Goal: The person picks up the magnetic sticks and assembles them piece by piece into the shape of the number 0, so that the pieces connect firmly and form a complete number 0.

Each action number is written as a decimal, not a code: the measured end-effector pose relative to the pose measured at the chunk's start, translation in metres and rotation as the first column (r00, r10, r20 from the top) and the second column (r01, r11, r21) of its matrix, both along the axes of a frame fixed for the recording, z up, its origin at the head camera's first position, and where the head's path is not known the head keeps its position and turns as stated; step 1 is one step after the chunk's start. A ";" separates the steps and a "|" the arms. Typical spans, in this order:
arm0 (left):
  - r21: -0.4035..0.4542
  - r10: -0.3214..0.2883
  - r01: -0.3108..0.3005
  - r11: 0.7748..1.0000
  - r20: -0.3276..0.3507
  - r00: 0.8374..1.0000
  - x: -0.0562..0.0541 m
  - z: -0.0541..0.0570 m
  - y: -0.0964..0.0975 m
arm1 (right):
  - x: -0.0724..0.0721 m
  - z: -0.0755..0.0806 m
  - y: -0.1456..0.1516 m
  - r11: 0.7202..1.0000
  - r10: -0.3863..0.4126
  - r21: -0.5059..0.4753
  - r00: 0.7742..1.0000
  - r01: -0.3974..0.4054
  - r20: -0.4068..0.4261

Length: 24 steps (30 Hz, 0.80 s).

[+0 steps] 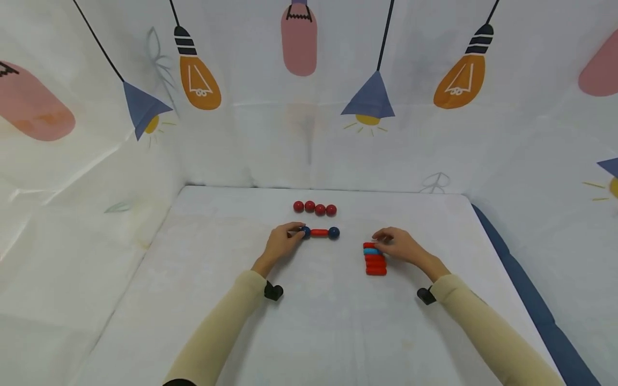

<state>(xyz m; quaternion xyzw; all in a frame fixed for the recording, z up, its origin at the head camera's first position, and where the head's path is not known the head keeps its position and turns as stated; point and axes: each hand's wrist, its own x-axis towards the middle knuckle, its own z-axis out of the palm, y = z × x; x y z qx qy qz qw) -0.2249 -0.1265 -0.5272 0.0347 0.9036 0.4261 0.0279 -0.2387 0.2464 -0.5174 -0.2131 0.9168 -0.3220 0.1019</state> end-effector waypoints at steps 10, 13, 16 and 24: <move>0.015 0.014 -0.014 1.000 0.016 1.000 -0.001 -0.001 0.000 | 0.000 0.003 0.001 1.000 -0.013 0.022 0.997 0.011 0.077; 0.015 0.016 -0.016 1.000 0.026 1.000 -0.001 -0.001 0.001 | -0.002 0.005 0.001 1.000 0.001 0.030 0.996 -0.004 0.093; 0.014 0.018 -0.018 1.000 0.028 0.999 -0.001 0.000 0.001 | -0.003 0.008 0.000 0.999 0.006 0.035 0.995 -0.009 0.100; 0.005 0.014 -0.014 1.000 0.034 0.999 -0.002 0.005 0.000 | -0.004 0.011 -0.004 0.999 -0.028 0.030 0.995 0.026 0.093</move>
